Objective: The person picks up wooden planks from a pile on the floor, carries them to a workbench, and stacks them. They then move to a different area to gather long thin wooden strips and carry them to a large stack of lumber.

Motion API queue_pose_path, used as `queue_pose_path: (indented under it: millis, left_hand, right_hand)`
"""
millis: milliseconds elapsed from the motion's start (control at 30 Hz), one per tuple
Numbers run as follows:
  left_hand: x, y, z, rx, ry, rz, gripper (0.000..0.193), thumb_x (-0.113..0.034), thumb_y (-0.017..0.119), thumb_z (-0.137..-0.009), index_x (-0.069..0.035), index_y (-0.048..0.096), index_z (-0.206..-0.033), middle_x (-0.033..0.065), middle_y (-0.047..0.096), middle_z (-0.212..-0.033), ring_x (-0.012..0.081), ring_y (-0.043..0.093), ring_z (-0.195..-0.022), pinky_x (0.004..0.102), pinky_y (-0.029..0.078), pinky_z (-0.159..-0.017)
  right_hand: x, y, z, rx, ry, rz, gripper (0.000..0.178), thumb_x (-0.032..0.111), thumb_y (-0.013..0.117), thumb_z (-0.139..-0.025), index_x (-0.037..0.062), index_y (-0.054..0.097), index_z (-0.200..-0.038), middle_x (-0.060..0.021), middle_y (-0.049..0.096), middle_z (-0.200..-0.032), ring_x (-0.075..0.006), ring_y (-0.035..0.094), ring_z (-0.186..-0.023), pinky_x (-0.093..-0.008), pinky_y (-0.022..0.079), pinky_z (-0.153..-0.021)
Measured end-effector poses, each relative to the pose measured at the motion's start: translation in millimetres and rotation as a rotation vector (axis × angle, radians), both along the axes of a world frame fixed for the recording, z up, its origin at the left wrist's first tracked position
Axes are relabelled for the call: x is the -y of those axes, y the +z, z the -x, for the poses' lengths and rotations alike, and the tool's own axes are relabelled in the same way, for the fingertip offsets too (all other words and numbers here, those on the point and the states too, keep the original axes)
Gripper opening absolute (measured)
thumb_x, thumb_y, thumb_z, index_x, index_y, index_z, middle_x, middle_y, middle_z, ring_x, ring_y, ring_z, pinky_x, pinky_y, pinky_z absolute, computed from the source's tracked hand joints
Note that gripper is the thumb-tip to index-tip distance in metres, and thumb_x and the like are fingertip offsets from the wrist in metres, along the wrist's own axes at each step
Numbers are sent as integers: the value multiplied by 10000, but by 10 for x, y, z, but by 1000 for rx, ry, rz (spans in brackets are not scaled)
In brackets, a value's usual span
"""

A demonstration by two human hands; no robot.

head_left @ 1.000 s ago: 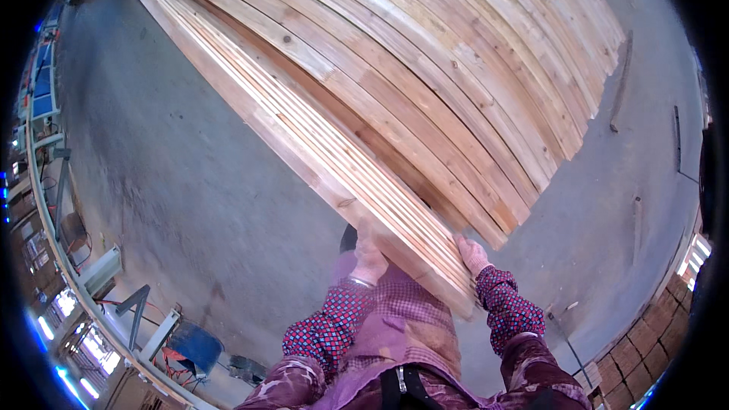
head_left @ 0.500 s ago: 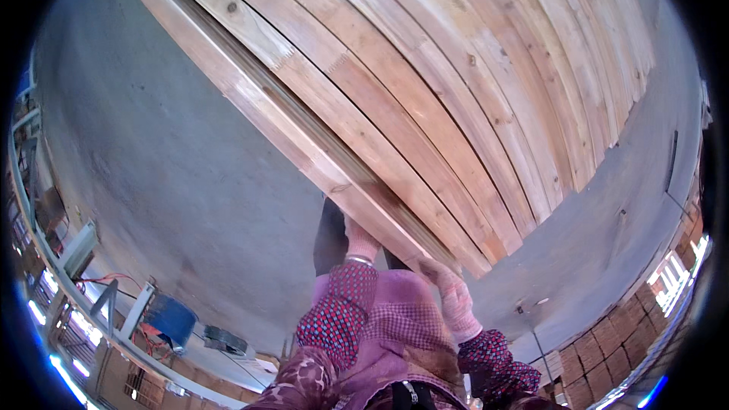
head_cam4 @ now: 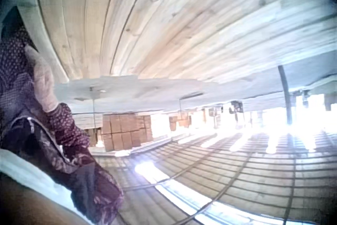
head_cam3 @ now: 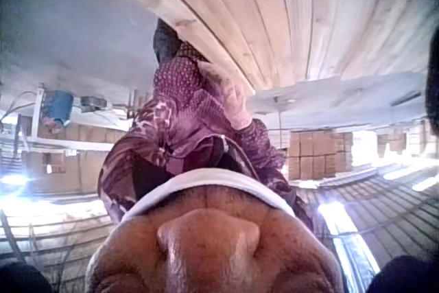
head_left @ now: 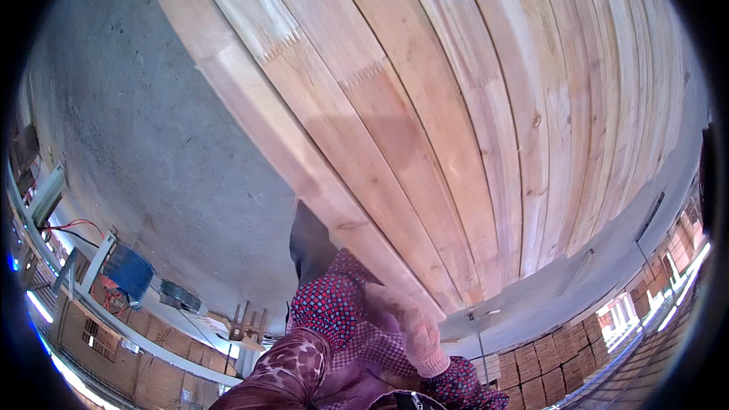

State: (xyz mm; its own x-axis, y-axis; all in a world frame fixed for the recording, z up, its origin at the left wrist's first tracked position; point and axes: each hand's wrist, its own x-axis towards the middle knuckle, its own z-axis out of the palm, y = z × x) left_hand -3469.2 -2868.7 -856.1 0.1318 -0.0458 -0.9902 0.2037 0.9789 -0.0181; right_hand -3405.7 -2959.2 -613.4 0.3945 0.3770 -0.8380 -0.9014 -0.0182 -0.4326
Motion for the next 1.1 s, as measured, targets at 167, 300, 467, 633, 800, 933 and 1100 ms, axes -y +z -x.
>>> queue_pose_path:
  millis: [167,300,467,633,800,933,1100]
  left_hand:
    - [-78,-13,-56,47,-9,-19,700,-590,405,-993,-86,388,-1479,121,481,-1448,298,485,-1304,438,410,-1080]
    - [-506,-129,-60,177,-18,-110,674,-560,414,-1007,-74,390,-1474,123,490,-1437,298,501,-1289,440,434,-1061]
    - [-1337,418,-1117,239,-76,-409,736,-608,416,-995,-54,388,-1478,137,484,-1445,292,514,-1278,436,441,-1053]
    - [-1342,834,-1936,412,32,-353,782,-654,394,-980,-60,376,-1488,110,583,-1346,284,585,-1191,411,454,-1040]
    - [-1450,700,-1459,254,-168,-540,760,-635,330,-997,-25,477,-1425,138,641,-1258,266,612,-1149,377,458,-1017]
    - [-915,1732,-1442,163,-416,-397,772,-597,332,-1010,32,407,-1453,161,569,-1347,256,529,-1256,383,423,-1050]
    - [-366,1801,-675,160,-1038,-734,672,-511,285,-1017,29,480,-1366,263,513,-1390,370,442,-1356,429,350,-1107]
  right_hand:
    - [232,-32,185,34,87,168,541,355,352,-1044,-84,556,-1286,-215,608,-1297,-306,585,-1185,-385,434,-1016]
    - [184,-92,188,-72,-45,188,526,336,340,-1051,-69,567,-1298,-195,624,-1289,-284,601,-1173,-376,445,-1016]
    - [-68,36,-153,17,33,14,833,633,389,-993,-116,499,-1343,-228,571,-1345,-303,557,-1249,-402,410,-1077]
    - [-252,74,-292,82,146,-37,865,673,373,-978,-98,503,-1348,-218,583,-1327,-297,559,-1240,-387,407,-1079]
    - [-401,361,-230,85,268,-53,569,385,332,-1053,-60,536,-1341,-185,613,-1300,-260,588,-1191,-364,429,-1049]
    - [-306,672,-334,184,301,63,559,399,366,-1050,-57,573,-1300,-173,658,-1225,-241,629,-1126,-358,465,-1006]
    - [113,338,-192,224,750,293,554,406,391,-1062,-71,579,-1269,-163,687,-1167,-240,667,-1065,-338,493,-990]
